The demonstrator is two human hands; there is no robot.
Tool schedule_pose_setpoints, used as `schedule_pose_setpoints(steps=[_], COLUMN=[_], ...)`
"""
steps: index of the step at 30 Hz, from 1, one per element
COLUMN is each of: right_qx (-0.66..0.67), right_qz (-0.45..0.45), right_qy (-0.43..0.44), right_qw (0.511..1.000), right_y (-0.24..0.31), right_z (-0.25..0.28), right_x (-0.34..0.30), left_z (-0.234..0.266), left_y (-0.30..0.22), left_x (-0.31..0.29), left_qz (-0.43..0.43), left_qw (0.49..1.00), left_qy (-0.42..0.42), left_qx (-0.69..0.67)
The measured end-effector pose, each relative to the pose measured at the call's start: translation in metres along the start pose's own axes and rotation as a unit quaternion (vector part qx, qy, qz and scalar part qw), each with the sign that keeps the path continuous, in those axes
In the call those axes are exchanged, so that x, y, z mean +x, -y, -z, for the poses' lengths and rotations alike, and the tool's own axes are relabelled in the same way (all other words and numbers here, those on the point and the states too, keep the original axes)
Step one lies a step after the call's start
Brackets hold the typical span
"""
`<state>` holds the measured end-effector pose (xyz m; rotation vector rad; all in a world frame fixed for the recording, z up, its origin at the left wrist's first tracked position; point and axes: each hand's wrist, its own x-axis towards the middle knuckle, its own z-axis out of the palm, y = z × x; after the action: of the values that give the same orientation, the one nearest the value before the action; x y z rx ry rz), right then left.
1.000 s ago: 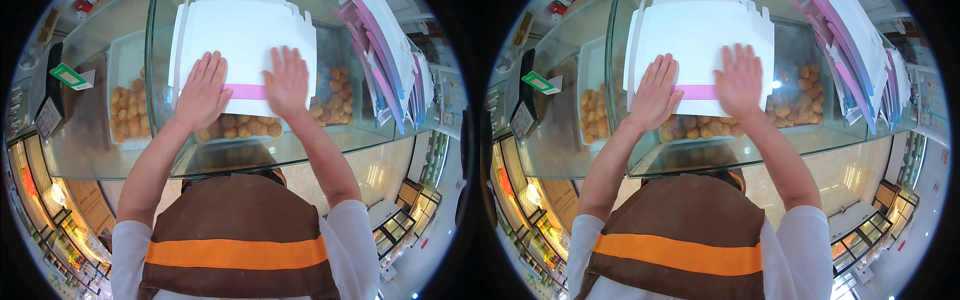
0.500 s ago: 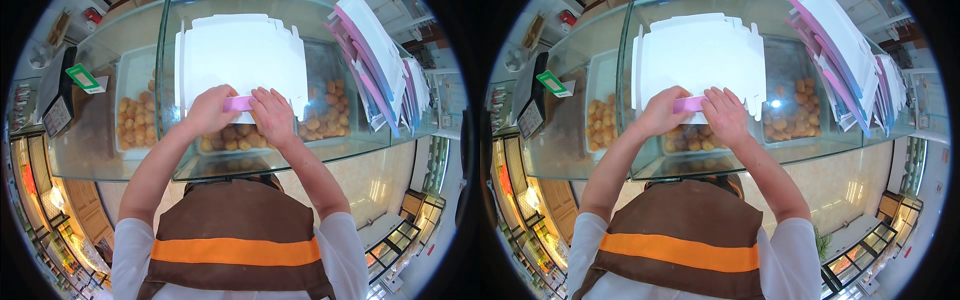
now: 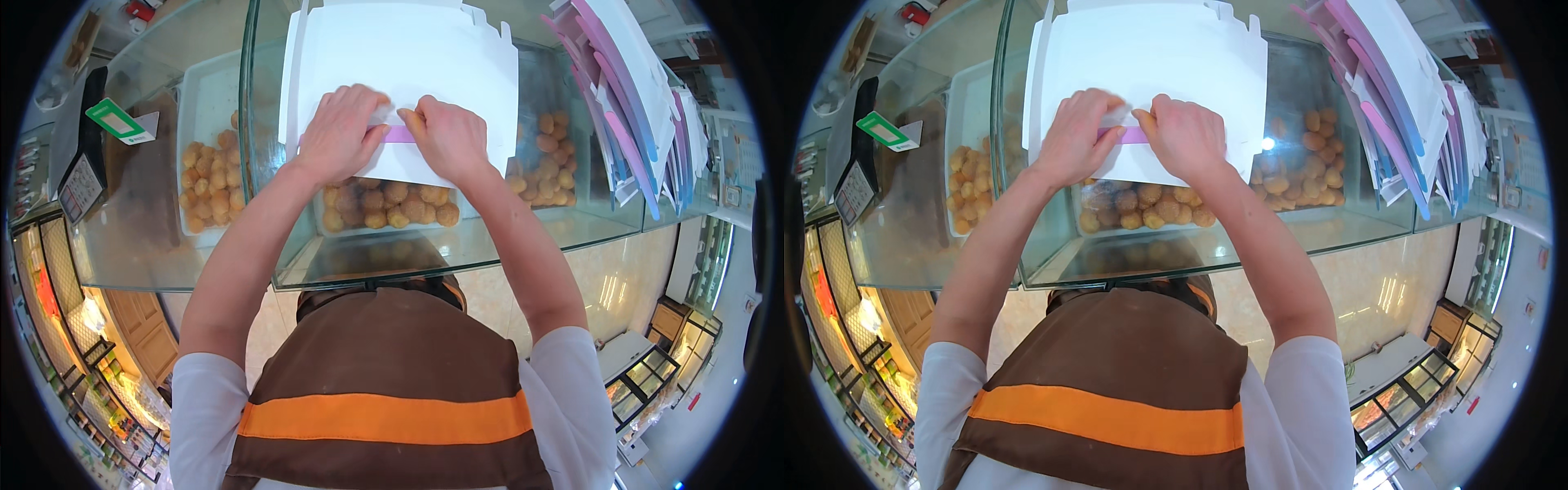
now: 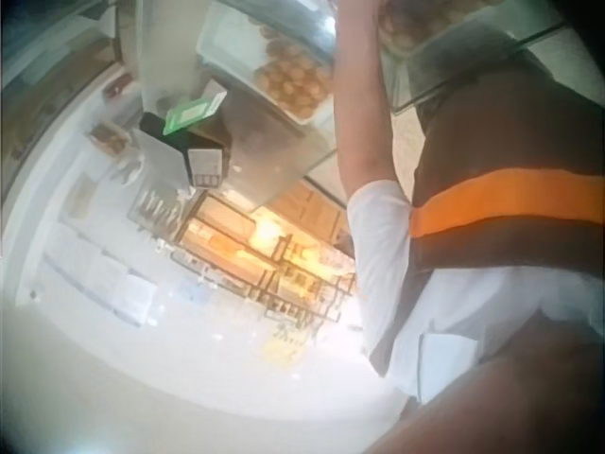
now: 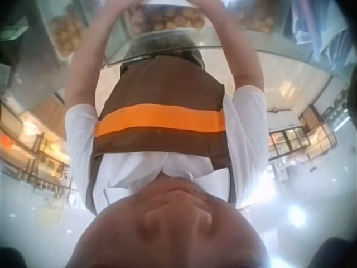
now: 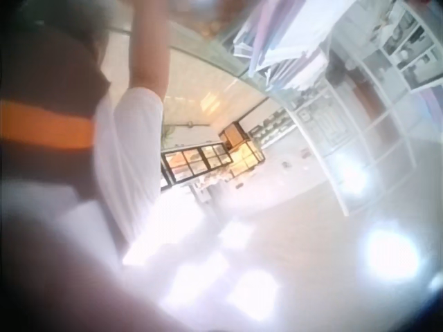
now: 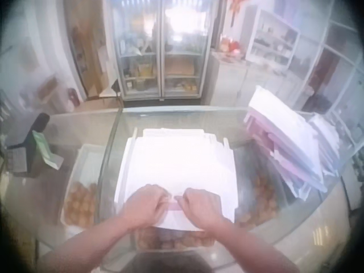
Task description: The person assembles multiple small cardboard boxes by folding flaps and inserting colored plastic frames into the box openings. The person repeatedly picks up flat boxes, folds them into shape, and inserts frames of different colors, then stacks the finished boxes on the counter.
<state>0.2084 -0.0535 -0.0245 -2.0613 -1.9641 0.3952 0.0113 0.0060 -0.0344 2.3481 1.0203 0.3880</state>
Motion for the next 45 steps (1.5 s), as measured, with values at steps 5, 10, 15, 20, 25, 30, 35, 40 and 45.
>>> schedule_pose_setpoints(steps=[5,10,15,20,25,30,35,40,45], right_qx=[-0.105,-0.167,-0.201,-0.161,-0.090,-0.236,-0.151,-0.188,-0.116], right_qz=[0.086,0.118,0.047,0.091,0.122,-0.049,-0.098,0.080,0.283], right_qy=[-0.060,-0.114,-0.105,-0.135,-0.098,-0.100,-0.102,-0.219,-0.245], right_qw=[0.989,0.972,0.973,0.973,0.984,0.965,0.978,0.954,0.920], right_y=[0.044,0.024,-0.061,-0.051,0.024,-0.070,-0.139,-0.114,-0.071], right_z=[-0.034,-0.046,-0.003,-0.017,-0.042,0.003,0.045,0.062,0.047], right_x=[0.043,0.043,0.025,0.027,0.036,0.025,-0.015,-0.054,-0.088], left_z=[-0.007,-0.007,-0.004,-0.008,-0.008,-0.007,0.000,0.043,0.082], left_y=[0.010,0.021,0.019,0.014,0.024,0.019,-0.017,-0.048,0.005], left_x=[0.007,0.001,-0.002,0.001,-0.001,0.002,-0.011,-0.040,-0.053], left_qz=[-0.011,-0.015,-0.018,-0.020,-0.007,0.002,-0.052,-0.089,-0.186], left_qw=[0.993,0.992,0.992,0.992,0.982,0.999,0.990,0.992,0.953], left_qy=[-0.073,-0.081,-0.076,-0.066,-0.091,-0.048,0.031,0.042,-0.080], left_qx=[-0.096,-0.094,-0.095,-0.101,-0.168,0.004,0.125,0.084,0.226])
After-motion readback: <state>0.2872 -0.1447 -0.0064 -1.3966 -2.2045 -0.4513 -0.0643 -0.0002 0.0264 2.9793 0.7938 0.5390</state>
